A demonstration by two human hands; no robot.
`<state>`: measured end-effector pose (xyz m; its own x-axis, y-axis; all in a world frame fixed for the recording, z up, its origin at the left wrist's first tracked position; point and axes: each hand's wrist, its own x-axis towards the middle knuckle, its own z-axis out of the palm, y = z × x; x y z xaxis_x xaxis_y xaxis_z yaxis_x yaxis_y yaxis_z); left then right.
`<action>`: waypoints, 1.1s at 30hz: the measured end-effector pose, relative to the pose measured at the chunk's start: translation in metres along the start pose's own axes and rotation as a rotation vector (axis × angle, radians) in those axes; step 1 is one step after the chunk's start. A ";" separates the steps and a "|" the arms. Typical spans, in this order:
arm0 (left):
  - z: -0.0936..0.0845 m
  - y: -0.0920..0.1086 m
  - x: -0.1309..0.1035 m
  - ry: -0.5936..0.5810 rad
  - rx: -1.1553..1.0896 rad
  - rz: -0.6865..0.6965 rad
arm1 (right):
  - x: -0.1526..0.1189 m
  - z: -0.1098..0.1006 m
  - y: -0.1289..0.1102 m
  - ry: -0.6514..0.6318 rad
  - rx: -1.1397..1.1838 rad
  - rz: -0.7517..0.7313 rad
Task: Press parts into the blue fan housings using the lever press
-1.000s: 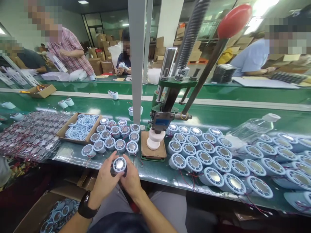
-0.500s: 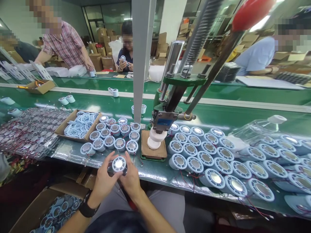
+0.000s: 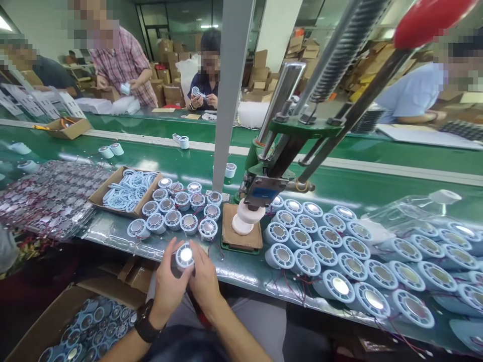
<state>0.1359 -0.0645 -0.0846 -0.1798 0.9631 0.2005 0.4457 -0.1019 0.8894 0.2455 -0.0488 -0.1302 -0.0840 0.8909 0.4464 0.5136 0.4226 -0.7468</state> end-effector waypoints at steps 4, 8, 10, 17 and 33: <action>0.006 -0.013 0.001 -0.067 0.016 0.056 | 0.009 -0.036 -0.014 -0.274 -0.069 -0.010; -0.005 -0.010 0.013 -0.150 -0.004 0.003 | 0.046 -0.138 -0.064 -0.235 -0.122 -0.173; -0.010 0.006 0.027 -0.213 -0.012 0.023 | 0.085 -0.205 -0.098 0.088 -0.248 -0.322; 0.049 0.084 0.096 -0.429 -0.173 0.155 | 0.263 -0.347 -0.135 0.583 -0.244 -0.255; 0.119 0.082 0.117 -0.598 -0.398 0.136 | 0.253 -0.344 -0.131 0.549 -0.050 -0.310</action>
<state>0.2562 0.0695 -0.0372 0.4148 0.8953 0.1621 0.0571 -0.2034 0.9774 0.4507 0.0643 0.2501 0.2086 0.5069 0.8364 0.5758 0.6277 -0.5240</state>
